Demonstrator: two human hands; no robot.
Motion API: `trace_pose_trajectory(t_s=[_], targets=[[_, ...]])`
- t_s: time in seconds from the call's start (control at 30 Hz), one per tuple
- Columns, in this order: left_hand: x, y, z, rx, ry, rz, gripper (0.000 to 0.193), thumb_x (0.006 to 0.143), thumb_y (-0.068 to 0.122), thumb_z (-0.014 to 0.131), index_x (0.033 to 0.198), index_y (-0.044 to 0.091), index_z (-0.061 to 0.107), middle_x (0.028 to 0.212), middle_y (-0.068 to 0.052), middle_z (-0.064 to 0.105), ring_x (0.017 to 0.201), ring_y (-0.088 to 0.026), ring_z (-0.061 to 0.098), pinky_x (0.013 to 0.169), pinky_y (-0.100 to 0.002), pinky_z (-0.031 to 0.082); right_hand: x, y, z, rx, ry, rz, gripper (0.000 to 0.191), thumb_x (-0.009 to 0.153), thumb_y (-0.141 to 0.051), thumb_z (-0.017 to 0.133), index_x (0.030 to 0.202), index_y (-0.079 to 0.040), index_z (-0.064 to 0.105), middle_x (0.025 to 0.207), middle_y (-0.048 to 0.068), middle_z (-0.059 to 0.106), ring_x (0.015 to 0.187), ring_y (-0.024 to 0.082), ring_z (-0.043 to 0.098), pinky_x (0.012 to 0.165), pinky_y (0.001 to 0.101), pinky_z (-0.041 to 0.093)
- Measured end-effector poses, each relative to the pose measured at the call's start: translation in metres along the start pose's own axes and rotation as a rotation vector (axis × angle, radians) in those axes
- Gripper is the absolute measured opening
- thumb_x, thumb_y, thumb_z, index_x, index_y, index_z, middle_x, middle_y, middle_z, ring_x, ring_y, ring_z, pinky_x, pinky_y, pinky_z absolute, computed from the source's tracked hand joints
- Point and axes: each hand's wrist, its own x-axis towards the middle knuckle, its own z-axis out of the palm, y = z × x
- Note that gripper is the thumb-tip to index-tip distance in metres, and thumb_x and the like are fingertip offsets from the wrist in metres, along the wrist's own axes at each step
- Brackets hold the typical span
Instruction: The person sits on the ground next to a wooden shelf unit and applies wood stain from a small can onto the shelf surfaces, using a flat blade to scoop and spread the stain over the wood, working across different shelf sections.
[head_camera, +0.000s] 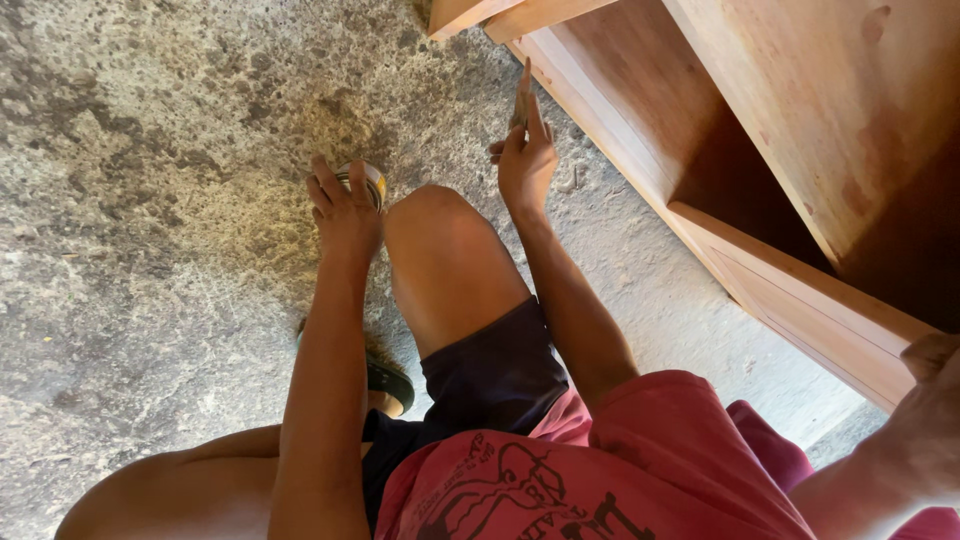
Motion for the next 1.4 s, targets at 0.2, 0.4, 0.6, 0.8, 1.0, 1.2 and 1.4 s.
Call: trace_pose_trajectory(t_s=[0.2,0.4,0.6,0.8,1.0,1.2,1.4], targets=[[-0.001,0.002,-0.003,-0.002,0.005,0.004,0.081,0.093,0.031,0.077,0.153,0.027,0.022,0.165,-0.031,-0.007,0.149,-0.06,0.002,0.115,-0.071,0.031,0.017,0.003,0.006,-0.286,0.066,-0.244,0.051,0.098,0.008,0.05,0.148,0.0,0.052,0.101,0.024,0.065,0.056,0.017,0.064,0.039,0.025,0.054],[0.0,0.001,-0.002,0.016,0.018,0.017,0.079,0.097,0.03,0.074,0.155,0.025,0.021,0.165,-0.031,-0.006,0.15,-0.06,0.003,0.114,-0.071,0.032,0.022,-0.004,0.011,-0.36,0.1,-0.296,0.05,0.097,0.011,0.052,0.146,0.004,0.052,0.107,0.028,0.062,0.06,0.018,0.065,0.043,0.0229,0.053],[0.001,0.001,-0.003,0.001,-0.021,-0.005,0.078,0.096,0.03,0.072,0.154,0.024,0.021,0.163,-0.031,-0.007,0.149,-0.06,0.001,0.115,-0.071,0.03,0.021,-0.018,0.012,-0.452,-0.054,-0.27,0.059,0.093,0.011,0.052,0.151,0.005,0.044,0.109,0.03,0.06,0.068,0.025,0.067,0.05,0.0269,0.062],[-0.001,0.001,-0.003,0.014,-0.011,0.004,0.078,0.098,0.032,0.072,0.156,0.024,0.02,0.165,-0.03,-0.007,0.15,-0.06,0.003,0.115,-0.071,0.031,0.021,-0.023,0.011,-0.546,-0.155,-0.132,0.067,0.089,0.012,0.052,0.154,0.008,0.036,0.112,0.039,0.052,0.066,0.033,0.067,0.052,0.0337,0.063],[0.002,0.0,-0.002,0.002,0.012,0.008,0.076,0.098,0.033,0.072,0.154,0.024,0.021,0.164,-0.031,-0.006,0.148,-0.061,0.004,0.112,-0.072,0.032,0.018,-0.011,0.008,-0.401,-0.028,-0.259,0.053,0.096,0.007,0.057,0.148,0.01,0.046,0.109,0.031,0.06,0.07,0.028,0.069,0.052,0.029,0.062],[0.002,-0.001,0.002,0.034,0.049,0.033,0.078,0.096,0.023,0.072,0.156,0.025,0.022,0.165,-0.031,-0.005,0.148,-0.062,0.006,0.111,-0.072,0.034,0.016,-0.007,0.014,-0.348,-0.041,-0.277,0.049,0.094,0.004,0.059,0.143,0.009,0.054,0.101,0.026,0.064,0.061,0.023,0.066,0.045,0.0276,0.053],[0.0,0.001,0.0,0.014,0.071,0.055,0.079,0.097,0.024,0.074,0.155,0.025,0.021,0.164,-0.032,-0.005,0.148,-0.063,0.006,0.11,-0.075,0.033,0.03,-0.006,0.016,-0.308,0.018,-0.28,0.046,0.095,0.002,0.061,0.14,0.01,0.055,0.102,0.026,0.064,0.059,0.02,0.066,0.043,0.0243,0.053]])
